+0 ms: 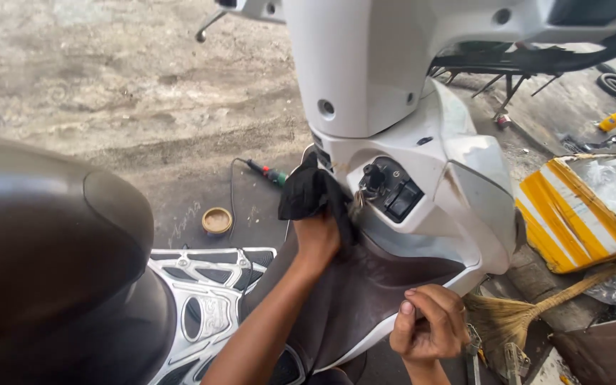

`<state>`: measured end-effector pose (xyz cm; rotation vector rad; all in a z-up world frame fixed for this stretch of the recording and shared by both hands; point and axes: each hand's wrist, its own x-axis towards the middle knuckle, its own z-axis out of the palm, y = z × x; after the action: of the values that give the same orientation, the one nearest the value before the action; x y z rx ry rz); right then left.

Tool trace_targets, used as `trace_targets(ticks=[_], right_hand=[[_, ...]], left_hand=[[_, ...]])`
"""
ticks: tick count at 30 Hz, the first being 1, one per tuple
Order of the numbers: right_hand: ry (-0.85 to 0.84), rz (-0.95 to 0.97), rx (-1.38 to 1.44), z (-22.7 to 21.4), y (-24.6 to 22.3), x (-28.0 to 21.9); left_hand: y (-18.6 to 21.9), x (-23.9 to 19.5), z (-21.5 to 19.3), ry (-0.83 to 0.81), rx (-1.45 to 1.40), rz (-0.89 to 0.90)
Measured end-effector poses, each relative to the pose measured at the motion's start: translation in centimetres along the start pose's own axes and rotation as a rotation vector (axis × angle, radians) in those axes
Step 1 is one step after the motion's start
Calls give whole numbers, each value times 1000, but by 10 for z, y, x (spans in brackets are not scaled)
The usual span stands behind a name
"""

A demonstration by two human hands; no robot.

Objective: The person wipes the front body panels and floorboard area of a white scooter using a black cloth. They move around the scooter to clean different sections, including the area near the ignition and the lower front fairing.

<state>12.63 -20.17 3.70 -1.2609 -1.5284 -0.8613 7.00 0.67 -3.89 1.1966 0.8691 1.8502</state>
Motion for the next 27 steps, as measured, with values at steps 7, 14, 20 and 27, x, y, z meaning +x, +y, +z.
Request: trace_targets(ticks=[7,14,20,27], right_hand=[[1,-11,24,0,-3,0],[-9,-20,17,1,2,0],[17,-18,22,2,4,4],[14,-26,11,-3,-1,9]], left_hand=[[-34,-8,7,-9,50,-3],[-72,29,30,-25,95,-26],[-94,-2,21,-67,100,14],[-105,-12,24,-78,124,43]])
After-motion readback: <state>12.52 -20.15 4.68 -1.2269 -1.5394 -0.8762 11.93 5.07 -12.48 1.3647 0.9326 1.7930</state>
